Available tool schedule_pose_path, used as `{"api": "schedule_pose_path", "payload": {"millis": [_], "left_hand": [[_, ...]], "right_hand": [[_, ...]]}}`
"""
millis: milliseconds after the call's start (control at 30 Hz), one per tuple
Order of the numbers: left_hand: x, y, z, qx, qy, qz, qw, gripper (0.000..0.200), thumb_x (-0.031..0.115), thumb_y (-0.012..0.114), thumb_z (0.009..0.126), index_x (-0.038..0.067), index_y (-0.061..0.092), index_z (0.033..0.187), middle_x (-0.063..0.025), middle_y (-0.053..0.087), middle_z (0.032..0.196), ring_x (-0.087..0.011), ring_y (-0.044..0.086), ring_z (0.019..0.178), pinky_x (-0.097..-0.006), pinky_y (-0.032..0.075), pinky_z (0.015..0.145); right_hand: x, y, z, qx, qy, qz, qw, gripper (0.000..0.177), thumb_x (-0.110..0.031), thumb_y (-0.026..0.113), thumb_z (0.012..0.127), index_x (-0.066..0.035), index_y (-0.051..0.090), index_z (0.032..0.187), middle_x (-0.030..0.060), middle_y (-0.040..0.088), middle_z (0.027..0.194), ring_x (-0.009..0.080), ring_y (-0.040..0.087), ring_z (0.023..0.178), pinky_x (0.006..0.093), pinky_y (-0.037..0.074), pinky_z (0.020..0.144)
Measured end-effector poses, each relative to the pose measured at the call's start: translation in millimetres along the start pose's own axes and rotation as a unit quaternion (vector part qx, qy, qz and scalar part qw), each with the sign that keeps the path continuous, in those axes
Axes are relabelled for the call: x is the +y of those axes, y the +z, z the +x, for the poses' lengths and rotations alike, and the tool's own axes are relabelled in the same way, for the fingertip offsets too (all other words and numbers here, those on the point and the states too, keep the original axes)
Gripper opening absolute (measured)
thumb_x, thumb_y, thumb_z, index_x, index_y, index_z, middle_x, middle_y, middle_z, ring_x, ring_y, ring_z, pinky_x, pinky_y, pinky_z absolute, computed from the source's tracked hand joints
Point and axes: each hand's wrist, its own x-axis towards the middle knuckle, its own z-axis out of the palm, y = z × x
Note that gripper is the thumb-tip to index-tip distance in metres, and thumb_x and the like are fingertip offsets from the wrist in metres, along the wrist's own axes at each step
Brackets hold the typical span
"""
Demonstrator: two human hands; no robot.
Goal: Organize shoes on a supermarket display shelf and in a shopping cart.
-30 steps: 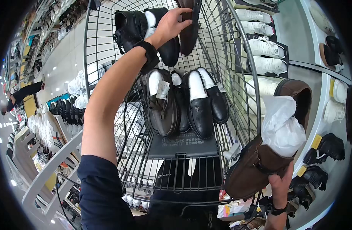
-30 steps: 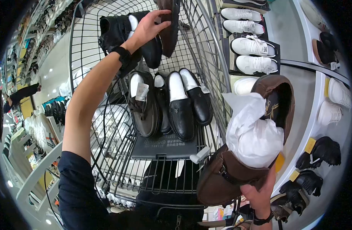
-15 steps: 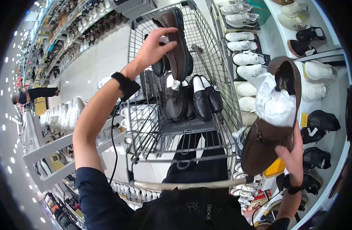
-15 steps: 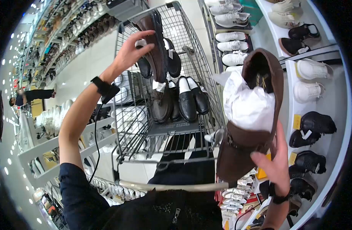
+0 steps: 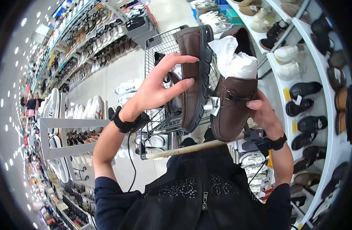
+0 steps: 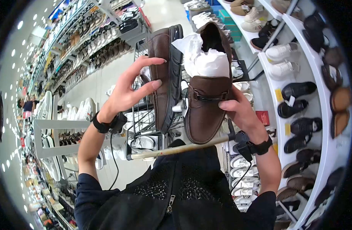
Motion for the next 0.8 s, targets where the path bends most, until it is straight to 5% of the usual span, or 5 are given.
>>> {"api": "schedule_pose_path", "payload": {"millis": [200,400,500,667,800], "left_hand": [[46.7,25.9,-37.2,-0.001,0.167,-0.086,0.982,0.05,0.012,0.067,0.082,0.004,0.058,0.131,-0.0112,0.057,0.111,-0.0271,0.053,0.102,-0.0365,0.04,0.095],[102.9,61.6,-50.9,-0.105,0.23,-0.2,0.947,0.057,0.01,0.067,0.079,0.002,0.056,0.134,-0.0146,0.055,0.125,-0.0295,0.051,0.117,-0.0379,0.037,0.106],[130.2,89.9,-52.8,-0.131,0.256,-0.23,0.93,0.056,0.007,0.073,0.084,0.003,0.055,0.136,-0.015,0.051,0.134,-0.0292,0.048,0.127,-0.0395,0.034,0.111],[187.3,128.3,-47.9,-0.202,0.286,-0.296,0.889,0.072,0.014,0.084,0.08,0.005,0.05,0.142,-0.0148,0.045,0.143,-0.03,0.042,0.135,-0.0401,0.032,0.113],[232.4,179.7,-53.5,-0.136,0.367,-0.34,0.855,0.106,0.01,0.089,0.072,0.005,0.024,0.156,-0.0152,0.026,0.16,-0.0269,0.022,0.151,-0.0398,0.027,0.119]], "right_hand": [[33.5,45.0,-92.6,0.011,-0.035,0.166,0.985,0.077,-0.026,0.067,0.074,0.002,0.045,0.143,0.0169,0.061,0.132,0.0296,0.062,0.121,0.0437,0.048,0.107],[77.8,79.8,-195.8,-0.033,-0.208,0.324,0.922,0.089,-0.04,0.067,0.075,0.004,0.04,0.148,0.0199,0.053,0.144,0.0328,0.055,0.129,0.0446,0.042,0.113],[110.8,79.6,-269.2,0.3,-0.169,0.146,0.927,0.112,-0.086,0.057,0.076,-0.008,0.036,0.154,0.0135,0.048,0.151,0.0308,0.057,0.128,0.0481,0.048,0.106],[116.6,97.7,-341.4,0.331,-0.265,0.219,0.879,0.099,-0.075,0.06,0.082,-0.006,0.042,0.15,0.0141,0.053,0.146,0.0311,0.058,0.125,0.0474,0.048,0.106],[123.3,100.7,-397.2,0.332,-0.352,0.193,0.853,0.076,-0.057,0.061,0.086,-0.005,0.053,0.141,0.015,0.061,0.135,0.0309,0.063,0.117,0.0464,0.05,0.103]]}}
